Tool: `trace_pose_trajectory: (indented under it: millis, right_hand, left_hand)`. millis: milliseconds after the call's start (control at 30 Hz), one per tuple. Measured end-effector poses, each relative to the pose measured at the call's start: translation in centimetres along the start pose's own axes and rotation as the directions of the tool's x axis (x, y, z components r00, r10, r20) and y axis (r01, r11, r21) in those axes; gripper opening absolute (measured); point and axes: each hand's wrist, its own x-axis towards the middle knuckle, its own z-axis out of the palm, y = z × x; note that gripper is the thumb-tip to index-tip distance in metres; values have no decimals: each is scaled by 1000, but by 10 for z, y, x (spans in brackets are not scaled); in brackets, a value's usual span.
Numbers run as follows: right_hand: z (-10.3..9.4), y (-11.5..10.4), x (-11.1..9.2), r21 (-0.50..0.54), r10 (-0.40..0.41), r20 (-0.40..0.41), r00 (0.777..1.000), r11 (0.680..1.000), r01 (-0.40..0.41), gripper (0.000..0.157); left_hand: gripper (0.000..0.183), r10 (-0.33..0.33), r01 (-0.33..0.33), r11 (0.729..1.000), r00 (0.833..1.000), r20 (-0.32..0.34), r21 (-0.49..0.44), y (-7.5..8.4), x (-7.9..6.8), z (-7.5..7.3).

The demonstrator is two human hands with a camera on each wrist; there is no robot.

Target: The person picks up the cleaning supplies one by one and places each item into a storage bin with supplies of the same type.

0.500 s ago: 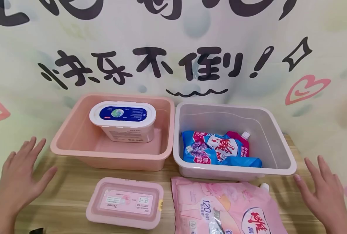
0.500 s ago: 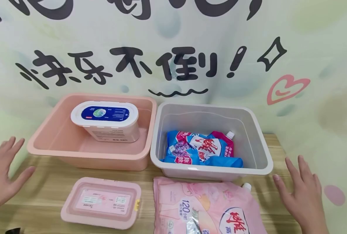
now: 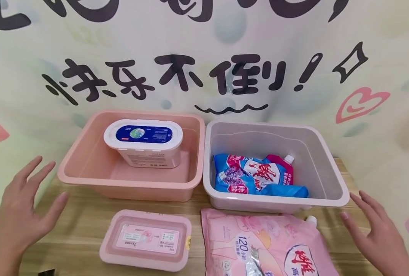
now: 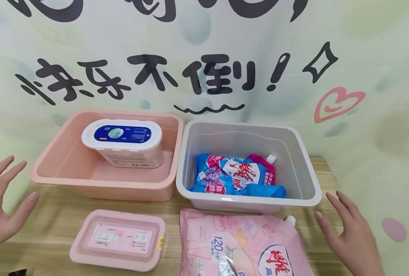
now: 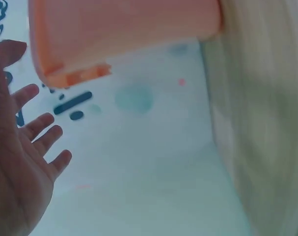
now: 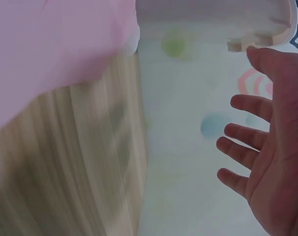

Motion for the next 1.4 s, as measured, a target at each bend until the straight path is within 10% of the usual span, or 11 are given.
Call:
trace_pose_trajectory:
  millis: [400, 800, 1400]
  right_hand:
    - [14, -27, -23, 96, -229, -125, 965, 966, 241, 82]
    - [15, -60, -31, 32, -69, 99, 993, 997, 66, 70]
    - [19, -127, -53, 41, -173, 215, 961, 985, 169, 61]
  left_hand:
    - [77, 130, -130, 991, 991, 14, -28, 38, 24, 14]
    - [71, 191, -190, 979, 981, 8, -68, 42, 24, 29]
    - [64, 238, -241, 968, 970, -52, -73, 55, 29, 35]
